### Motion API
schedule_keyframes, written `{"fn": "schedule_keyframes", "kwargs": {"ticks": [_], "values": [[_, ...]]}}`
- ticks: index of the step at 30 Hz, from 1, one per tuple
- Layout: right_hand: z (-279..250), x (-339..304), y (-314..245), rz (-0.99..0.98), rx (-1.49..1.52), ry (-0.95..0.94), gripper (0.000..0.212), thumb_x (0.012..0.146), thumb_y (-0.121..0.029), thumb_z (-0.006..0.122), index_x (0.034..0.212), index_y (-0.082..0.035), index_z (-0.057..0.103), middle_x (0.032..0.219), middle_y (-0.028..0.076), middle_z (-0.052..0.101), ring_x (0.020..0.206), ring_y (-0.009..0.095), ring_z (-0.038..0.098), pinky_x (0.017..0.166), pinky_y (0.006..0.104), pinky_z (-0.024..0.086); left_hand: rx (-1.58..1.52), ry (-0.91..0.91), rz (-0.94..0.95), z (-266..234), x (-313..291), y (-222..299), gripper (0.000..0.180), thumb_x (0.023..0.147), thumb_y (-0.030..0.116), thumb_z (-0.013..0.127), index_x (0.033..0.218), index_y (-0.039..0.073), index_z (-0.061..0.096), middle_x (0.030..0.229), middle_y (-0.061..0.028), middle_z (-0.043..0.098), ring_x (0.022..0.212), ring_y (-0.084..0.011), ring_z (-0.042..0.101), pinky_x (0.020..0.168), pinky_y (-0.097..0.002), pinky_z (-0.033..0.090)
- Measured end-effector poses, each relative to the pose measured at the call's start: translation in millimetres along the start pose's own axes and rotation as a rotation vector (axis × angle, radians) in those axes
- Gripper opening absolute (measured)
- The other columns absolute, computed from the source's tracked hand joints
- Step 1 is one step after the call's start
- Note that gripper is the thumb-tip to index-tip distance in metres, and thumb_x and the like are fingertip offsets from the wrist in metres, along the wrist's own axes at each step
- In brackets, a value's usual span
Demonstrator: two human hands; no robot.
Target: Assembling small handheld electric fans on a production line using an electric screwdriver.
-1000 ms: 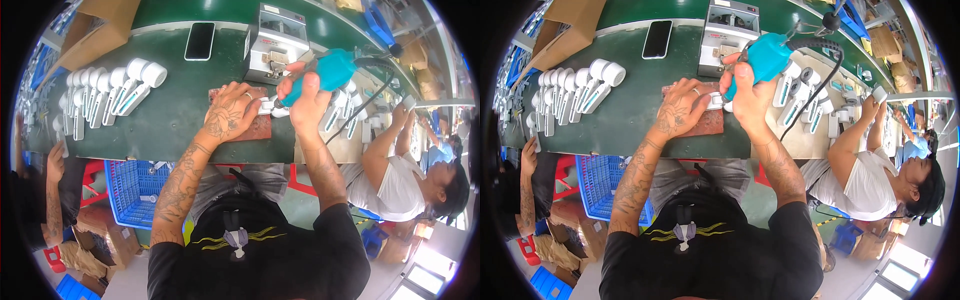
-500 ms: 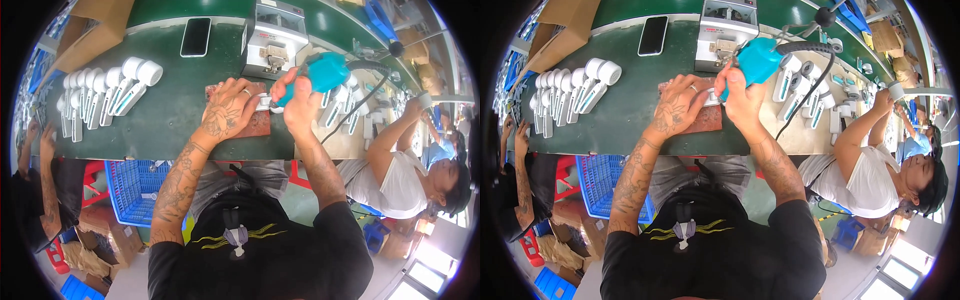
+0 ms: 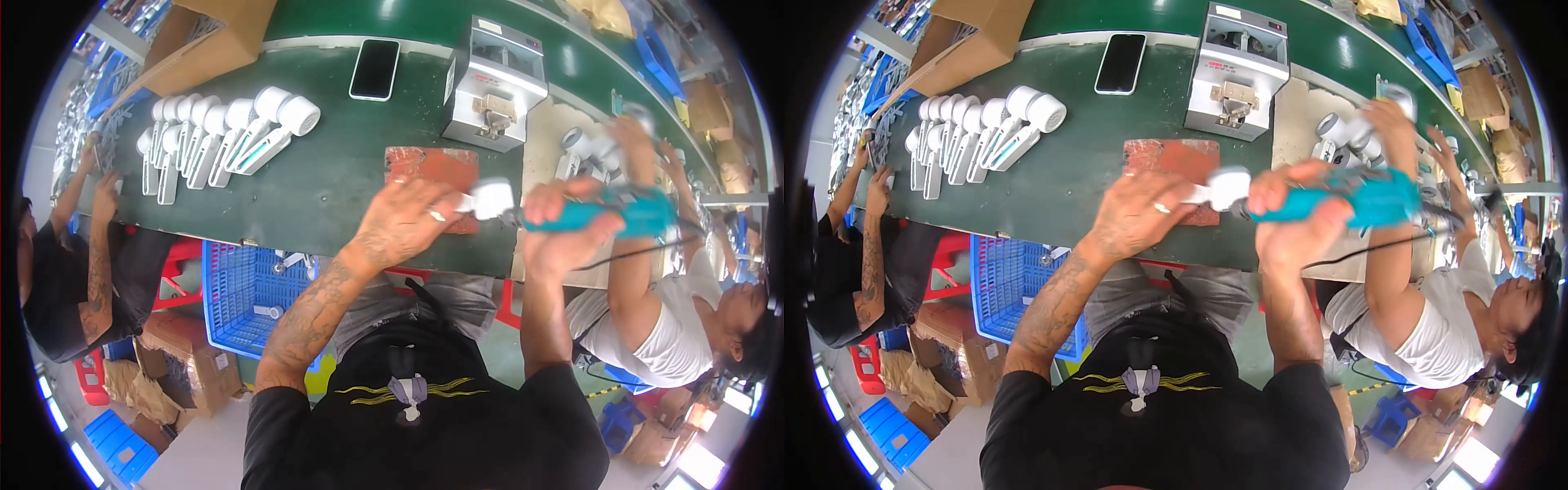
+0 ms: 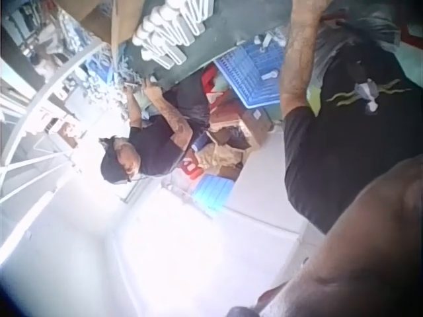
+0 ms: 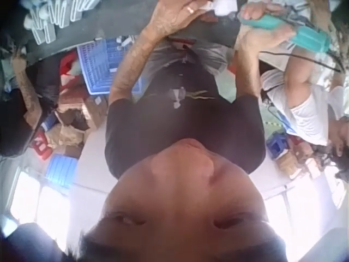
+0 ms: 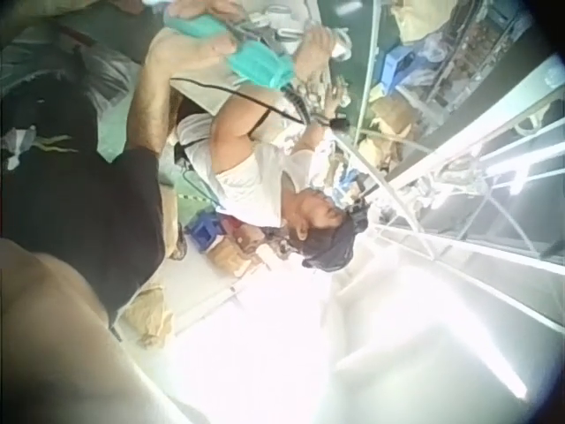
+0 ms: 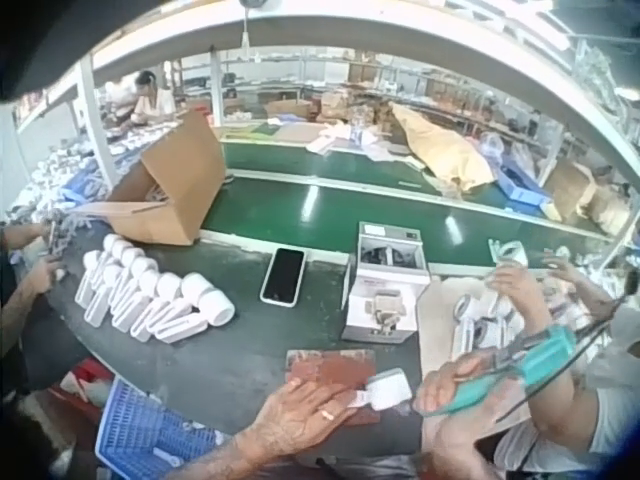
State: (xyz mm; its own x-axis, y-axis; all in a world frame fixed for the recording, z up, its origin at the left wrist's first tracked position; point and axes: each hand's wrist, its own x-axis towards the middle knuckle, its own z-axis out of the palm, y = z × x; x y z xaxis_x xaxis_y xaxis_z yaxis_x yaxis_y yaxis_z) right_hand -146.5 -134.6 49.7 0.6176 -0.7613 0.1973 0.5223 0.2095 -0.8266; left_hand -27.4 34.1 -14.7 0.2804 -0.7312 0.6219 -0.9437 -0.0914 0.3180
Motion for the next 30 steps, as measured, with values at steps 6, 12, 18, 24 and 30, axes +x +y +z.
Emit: {"fn": "schedule_keyframes", "kwargs": {"ticks": [6, 12, 18, 24, 30], "values": [[-22, -37, -30, -0.181, -0.085, 0.05, 0.076, 0.087, -0.08, 0.049, 0.101, -0.006, 0.052, 0.062, 0.004, 0.046, 0.048, 0.016, 0.042, 0.045, 0.0306, 0.037, 0.235, 0.262, -0.516, -57, -52, -69, 0.028, 0.087, 0.017, 0.076, 0.113, 0.008, 0.067, 0.106, -0.0124, 0.069, 0.097, -0.0338, 0.065, 0.087, -0.0443, 0.049], [-43, -55, -34, -0.11, -0.279, 0.006, 0.077, 0.087, -0.076, 0.056, 0.102, -0.001, 0.05, 0.062, 0.006, 0.048, 0.049, 0.018, 0.048, 0.047, 0.0319, 0.042, 0.406, 0.267, -0.449, -54, -11, -53, 0.031, 0.091, 0.017, 0.07, 0.119, 0.004, 0.065, 0.114, -0.0147, 0.066, 0.108, -0.0365, 0.06, 0.097, -0.0475, 0.044], [-45, -63, -34, -0.122, -0.294, -0.004, 0.079, 0.085, -0.073, 0.06, 0.103, 0.003, 0.049, 0.062, 0.007, 0.05, 0.05, 0.019, 0.05, 0.048, 0.0325, 0.044, -0.323, -0.099, -0.331, 72, 106, 60, 0.038, 0.092, 0.034, 0.069, 0.112, 0.001, 0.065, 0.101, -0.0168, 0.07, 0.093, -0.0342, 0.069, 0.081, -0.0435, 0.054], [-58, -84, -47, -0.075, -0.193, 0.025, 0.08, 0.082, -0.069, 0.069, 0.106, 0.006, 0.056, 0.067, 0.008, 0.056, 0.059, 0.02, 0.058, 0.054, 0.0331, 0.047, -0.047, -0.344, -0.341, 166, 164, 52, 0.056, 0.095, 0.048, 0.057, 0.117, -0.003, 0.058, 0.103, -0.0203, 0.068, 0.098, -0.0392, 0.066, 0.086, -0.0484, 0.052], [-61, -85, -54, -0.045, -0.229, 0.028, 0.082, 0.081, -0.07, 0.07, 0.105, 0.007, 0.057, 0.068, 0.008, 0.057, 0.059, 0.02, 0.058, 0.054, 0.0321, 0.046, -0.027, -0.178, -0.249, 177, 142, 44, 0.049, 0.089, 0.043, 0.061, 0.113, 0.001, 0.06, 0.099, -0.0164, 0.067, 0.094, -0.0364, 0.066, 0.08, -0.0474, 0.052]]}}
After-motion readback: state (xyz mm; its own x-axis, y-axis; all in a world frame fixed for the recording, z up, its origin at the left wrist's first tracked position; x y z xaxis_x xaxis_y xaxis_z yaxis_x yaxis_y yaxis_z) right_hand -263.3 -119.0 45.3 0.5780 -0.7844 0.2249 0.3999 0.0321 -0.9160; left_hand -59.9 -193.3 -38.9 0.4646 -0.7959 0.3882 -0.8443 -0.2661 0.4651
